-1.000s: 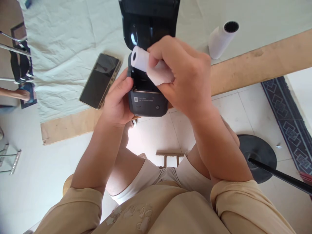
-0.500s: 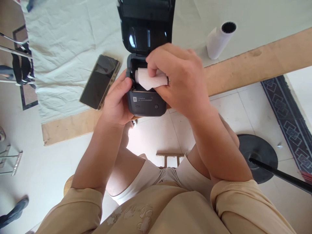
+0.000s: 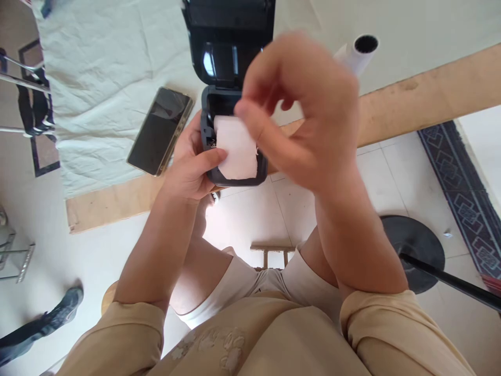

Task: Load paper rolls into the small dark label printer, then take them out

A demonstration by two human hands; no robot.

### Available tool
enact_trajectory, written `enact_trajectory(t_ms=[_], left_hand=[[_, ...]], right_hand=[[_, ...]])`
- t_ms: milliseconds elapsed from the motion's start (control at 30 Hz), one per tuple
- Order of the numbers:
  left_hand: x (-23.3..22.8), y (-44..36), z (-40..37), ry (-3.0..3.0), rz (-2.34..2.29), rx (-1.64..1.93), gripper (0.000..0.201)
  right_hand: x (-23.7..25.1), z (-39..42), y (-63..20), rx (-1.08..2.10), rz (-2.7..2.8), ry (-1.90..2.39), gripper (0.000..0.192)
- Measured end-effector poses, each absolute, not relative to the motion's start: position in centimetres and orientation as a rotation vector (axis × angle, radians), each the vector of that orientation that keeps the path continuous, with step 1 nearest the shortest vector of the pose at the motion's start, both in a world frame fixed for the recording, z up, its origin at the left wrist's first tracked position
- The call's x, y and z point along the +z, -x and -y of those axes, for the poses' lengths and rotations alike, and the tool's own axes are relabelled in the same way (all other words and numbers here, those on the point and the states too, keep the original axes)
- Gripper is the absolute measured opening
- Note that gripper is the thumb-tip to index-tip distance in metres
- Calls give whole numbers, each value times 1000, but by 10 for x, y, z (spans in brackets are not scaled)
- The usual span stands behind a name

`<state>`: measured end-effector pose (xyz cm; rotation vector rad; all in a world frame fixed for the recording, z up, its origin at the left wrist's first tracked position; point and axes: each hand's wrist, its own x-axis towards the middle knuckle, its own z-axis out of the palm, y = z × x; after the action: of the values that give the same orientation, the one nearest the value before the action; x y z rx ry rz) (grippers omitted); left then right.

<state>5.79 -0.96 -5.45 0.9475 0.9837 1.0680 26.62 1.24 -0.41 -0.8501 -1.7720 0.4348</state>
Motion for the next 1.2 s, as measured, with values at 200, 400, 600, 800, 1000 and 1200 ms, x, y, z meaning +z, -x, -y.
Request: enact_trajectory(t_ms=[200, 400, 600, 800, 1000, 1200], left_hand=[[-62, -51, 7, -1068, -971, 1062, 108], [-57, -53, 10, -1039, -1012, 1067, 125], [-53, -57, 10, -973, -991, 1075, 129], [-50, -55, 11, -909, -978, 1084, 131], [-39, -66, 20, -787, -1000, 1183, 90], [-37, -70, 21, -765, -985, 1215, 49]], right_hand=[[-37, -41, -271, 374, 1648, 800, 48], [-26, -30, -255, 476, 1558, 861, 24], [-16, -20, -257, 604, 1768, 998, 21], [-24, -22, -260, 663, 1919, 997, 20], [-39, -30, -265, 1221, 1748, 987, 74], [-41, -32, -266, 1246, 1778, 989, 81]])
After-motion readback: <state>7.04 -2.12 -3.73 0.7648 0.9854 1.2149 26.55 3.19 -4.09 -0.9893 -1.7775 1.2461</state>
